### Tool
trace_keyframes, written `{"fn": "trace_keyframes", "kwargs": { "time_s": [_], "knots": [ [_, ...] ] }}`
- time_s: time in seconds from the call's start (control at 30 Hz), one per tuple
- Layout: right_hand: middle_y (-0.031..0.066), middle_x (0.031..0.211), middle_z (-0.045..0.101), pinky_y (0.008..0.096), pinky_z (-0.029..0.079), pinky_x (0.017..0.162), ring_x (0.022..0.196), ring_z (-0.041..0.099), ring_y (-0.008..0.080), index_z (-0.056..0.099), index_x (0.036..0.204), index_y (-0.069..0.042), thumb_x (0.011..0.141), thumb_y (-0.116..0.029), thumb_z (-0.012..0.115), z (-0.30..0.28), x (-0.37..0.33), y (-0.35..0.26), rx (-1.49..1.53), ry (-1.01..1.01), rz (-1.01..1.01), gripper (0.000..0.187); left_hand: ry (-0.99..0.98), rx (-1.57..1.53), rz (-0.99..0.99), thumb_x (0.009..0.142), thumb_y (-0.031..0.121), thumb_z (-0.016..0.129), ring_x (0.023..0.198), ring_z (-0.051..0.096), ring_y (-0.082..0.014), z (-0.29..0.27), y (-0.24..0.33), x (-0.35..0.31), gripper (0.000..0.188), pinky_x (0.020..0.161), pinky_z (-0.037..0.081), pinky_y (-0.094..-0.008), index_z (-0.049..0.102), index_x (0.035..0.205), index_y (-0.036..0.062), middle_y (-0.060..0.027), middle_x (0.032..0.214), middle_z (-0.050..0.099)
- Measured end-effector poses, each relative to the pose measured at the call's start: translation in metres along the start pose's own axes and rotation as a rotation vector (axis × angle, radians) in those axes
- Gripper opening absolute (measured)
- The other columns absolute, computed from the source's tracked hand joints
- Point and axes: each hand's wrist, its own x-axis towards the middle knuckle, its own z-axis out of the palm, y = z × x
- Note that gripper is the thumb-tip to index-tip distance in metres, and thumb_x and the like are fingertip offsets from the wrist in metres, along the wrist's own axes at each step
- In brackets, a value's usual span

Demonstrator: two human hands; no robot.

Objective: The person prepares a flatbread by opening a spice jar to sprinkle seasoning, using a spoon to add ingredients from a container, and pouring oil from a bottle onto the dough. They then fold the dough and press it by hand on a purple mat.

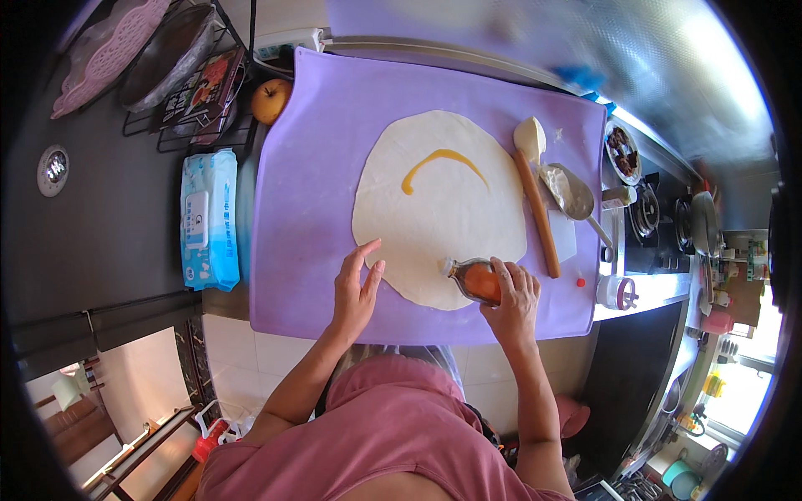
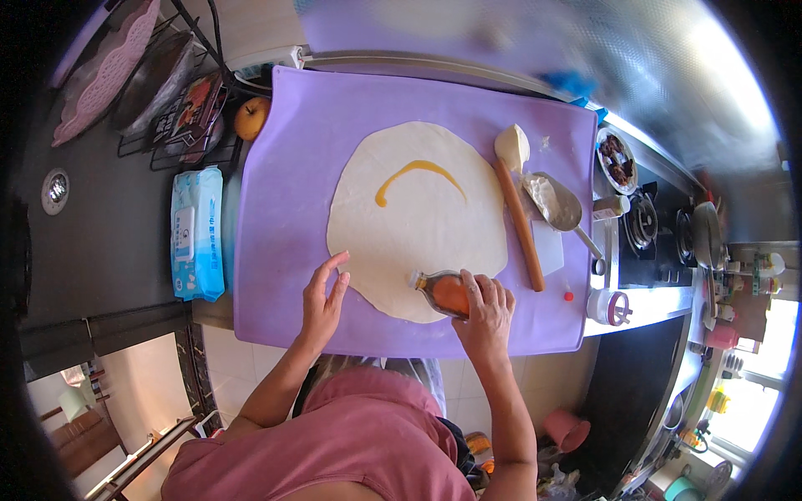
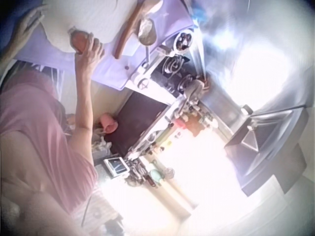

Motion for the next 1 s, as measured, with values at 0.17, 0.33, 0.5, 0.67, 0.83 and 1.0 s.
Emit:
{"fn": "trace_keyframes", "kwargs": {
  "time_s": [0.17,0.33,0.5,0.67,0.83,1.0],
  "knots": [
    [0.0109,0.121,0.055,0.0452,0.034,0.104,0.118,0.05,0.0311,0.055,0.129,-0.011,0.056,-0.003,0.075,-0.005,-0.017,0.01,-0.062,-0.015,0.054,0.077,-0.023,-0.005,0.005,0.097,0.016,0.056,0.115,0.057,-0.03,0.002,0.0,0.0,0.03,0.098,0.043,-0.0379,0.056,0.123,0.0005,-0.0152,0.121,0.062],
    [0.0096,0.119,0.055,0.0459,0.034,0.103,0.116,0.05,0.0301,0.055,0.13,-0.012,0.058,-0.004,0.073,-0.005,-0.025,0.03,-0.111,0.015,0.086,0.075,-0.042,-0.014,0.02,0.097,0.015,0.056,0.115,0.057,-0.0299,0.006,0.0,0.001,0.03,0.097,0.044,-0.0377,0.056,0.123,0.0008,-0.0148,0.121,0.062],
    [0.0093,0.119,0.055,0.0453,0.034,0.103,0.116,0.051,0.0296,0.055,0.129,-0.012,0.057,-0.002,0.073,-0.011,-0.01,0.042,-0.137,0.047,0.097,0.075,-0.038,-0.005,0.026,0.097,0.015,0.057,0.114,0.057,-0.03,0.007,0.001,0.003,0.029,0.096,0.045,-0.0375,0.056,0.123,0.0009,-0.0144,0.121,0.062],
    [0.0091,0.119,0.055,0.0437,0.034,0.103,0.115,0.051,0.0295,0.054,0.129,-0.012,0.058,-0.001,0.073,-0.012,0.022,0.045,-0.152,0.08,0.081,0.074,-0.01,-0.002,0.024,0.097,0.015,0.056,0.115,0.057,-0.0301,0.004,0.001,0.003,0.029,0.096,0.045,-0.0375,0.056,0.122,0.0006,-0.0147,0.121,0.062],
    [0.0087,0.119,0.057,0.0433,0.035,0.103,0.114,0.053,0.0284,0.054,0.129,-0.012,0.059,-0.001,0.074,-0.011,0.062,0.043,-0.16,0.107,0.082,0.073,0.039,-0.027,-0.006,0.097,0.014,0.056,0.115,0.057,-0.0304,-0.003,-0.001,0.001,0.029,0.097,0.045,-0.0376,0.056,0.123,0.0005,-0.0152,0.121,0.062],
    [0.0086,0.119,0.057,0.0434,0.035,0.103,0.115,0.053,0.0284,0.054,0.13,-0.012,0.06,-0.001,0.074,-0.009,0.098,0.039,-0.148,0.136,0.053,0.074,0.076,0.012,-0.023,0.099,0.014,0.053,0.116,0.058,-0.0266,-0.01,-0.002,-0.001,0.031,0.098,0.045,-0.0356,0.056,0.125,-0.0011,-0.0151,0.122,0.063]
  ]
}}
